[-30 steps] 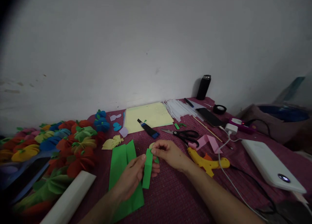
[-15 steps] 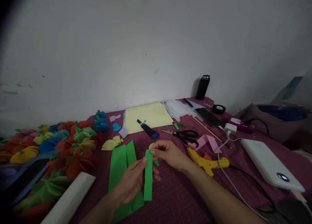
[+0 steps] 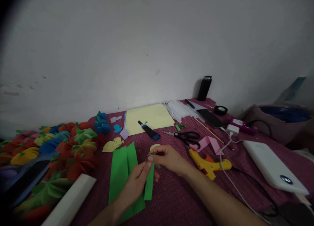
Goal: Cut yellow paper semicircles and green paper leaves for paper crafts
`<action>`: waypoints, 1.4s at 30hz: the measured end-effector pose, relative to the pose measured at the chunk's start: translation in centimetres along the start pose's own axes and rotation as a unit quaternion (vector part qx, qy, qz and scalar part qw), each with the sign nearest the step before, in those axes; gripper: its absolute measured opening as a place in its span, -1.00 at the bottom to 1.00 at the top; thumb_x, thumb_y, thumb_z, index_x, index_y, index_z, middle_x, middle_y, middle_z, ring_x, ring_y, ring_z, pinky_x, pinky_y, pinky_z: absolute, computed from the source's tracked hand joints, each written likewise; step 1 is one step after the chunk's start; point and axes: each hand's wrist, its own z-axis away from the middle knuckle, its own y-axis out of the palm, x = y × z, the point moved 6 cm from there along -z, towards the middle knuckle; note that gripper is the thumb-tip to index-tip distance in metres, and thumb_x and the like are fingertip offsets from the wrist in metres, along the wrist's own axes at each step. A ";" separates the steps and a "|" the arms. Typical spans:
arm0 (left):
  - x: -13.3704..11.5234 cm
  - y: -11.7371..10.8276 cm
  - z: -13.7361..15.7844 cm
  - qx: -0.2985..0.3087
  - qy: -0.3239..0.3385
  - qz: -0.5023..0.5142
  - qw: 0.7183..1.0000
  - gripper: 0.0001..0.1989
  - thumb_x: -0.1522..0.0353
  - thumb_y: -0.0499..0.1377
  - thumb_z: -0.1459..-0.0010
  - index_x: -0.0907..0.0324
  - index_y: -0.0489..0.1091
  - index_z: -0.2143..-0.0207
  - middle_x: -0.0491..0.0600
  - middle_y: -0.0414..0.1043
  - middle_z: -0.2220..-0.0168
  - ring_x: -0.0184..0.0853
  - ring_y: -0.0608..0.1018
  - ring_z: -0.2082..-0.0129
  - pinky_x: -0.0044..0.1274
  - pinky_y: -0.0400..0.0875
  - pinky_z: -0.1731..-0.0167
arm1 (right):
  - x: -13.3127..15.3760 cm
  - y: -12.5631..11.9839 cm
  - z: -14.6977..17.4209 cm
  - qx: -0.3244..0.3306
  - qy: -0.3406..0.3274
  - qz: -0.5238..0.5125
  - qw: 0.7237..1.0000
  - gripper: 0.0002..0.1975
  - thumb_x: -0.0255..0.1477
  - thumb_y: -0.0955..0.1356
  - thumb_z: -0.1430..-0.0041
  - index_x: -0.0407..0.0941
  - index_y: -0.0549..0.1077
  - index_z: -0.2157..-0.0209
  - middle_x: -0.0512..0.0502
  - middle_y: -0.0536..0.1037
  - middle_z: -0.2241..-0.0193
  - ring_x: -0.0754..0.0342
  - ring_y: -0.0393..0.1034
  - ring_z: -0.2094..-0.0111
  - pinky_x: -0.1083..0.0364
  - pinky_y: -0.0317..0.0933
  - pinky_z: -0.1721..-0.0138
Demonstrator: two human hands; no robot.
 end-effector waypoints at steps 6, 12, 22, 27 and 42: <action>0.7 0.3 -0.1 0.012 0.007 -0.006 1.000 -0.56 0.12 -0.09 -0.19 0.25 0.41 0.32 -0.01 0.46 0.57 -0.33 0.48 0.55 -0.52 0.32 0.46 | -0.3 0.0 -0.1 -0.019 0.004 -0.048 0.999 -0.73 -0.28 0.40 0.02 -0.19 0.39 0.60 0.11 0.32 0.72 0.24 0.16 0.66 0.20 0.01 0.56; 1.2 0.4 -0.2 0.021 -0.019 0.046 0.999 -0.56 0.10 -0.06 -0.17 0.27 0.40 0.33 0.01 0.45 0.56 -0.32 0.48 0.56 -0.50 0.34 0.46 | 0.0 -0.1 0.0 -0.024 0.004 -0.002 1.000 -0.69 -0.22 0.37 0.00 -0.19 0.39 0.58 0.10 0.32 0.72 0.24 0.13 0.66 0.20 -0.03 0.58; 0.8 -1.4 -0.7 0.007 -0.032 0.022 0.999 -0.61 0.15 0.16 0.00 0.21 0.22 0.71 -0.22 -0.03 0.70 -0.49 0.04 0.65 -0.57 -0.10 0.62 | 0.7 -1.0 -0.2 -0.068 -0.046 0.088 0.993 -0.71 -0.25 0.39 0.02 -0.18 0.42 0.62 0.11 0.30 0.63 0.23 0.14 0.57 0.19 0.05 0.51; 0.7 -1.7 -0.7 -0.015 -0.065 0.116 0.991 -0.67 0.16 0.18 0.04 0.25 0.35 0.61 -0.15 0.18 0.65 -0.46 0.18 0.61 -0.58 0.02 0.57 | 2.7 -1.0 0.5 -0.083 -0.128 0.226 0.962 -0.81 -0.36 0.27 -0.15 -0.13 0.46 0.29 -0.05 0.46 0.39 0.11 0.32 0.35 0.11 0.22 0.31; 0.1 -2.8 -0.6 -0.076 -0.049 0.205 0.975 -0.72 0.21 0.24 0.08 0.28 0.40 0.58 -0.17 0.21 0.64 -0.49 0.22 0.61 -0.60 0.12 0.54 | 3.8 2.0 1.9 -0.009 -0.333 0.450 0.829 -0.79 -0.60 0.30 -0.07 -0.05 0.42 0.27 -0.14 0.39 0.11 0.00 0.24 0.05 -0.02 0.18 0.08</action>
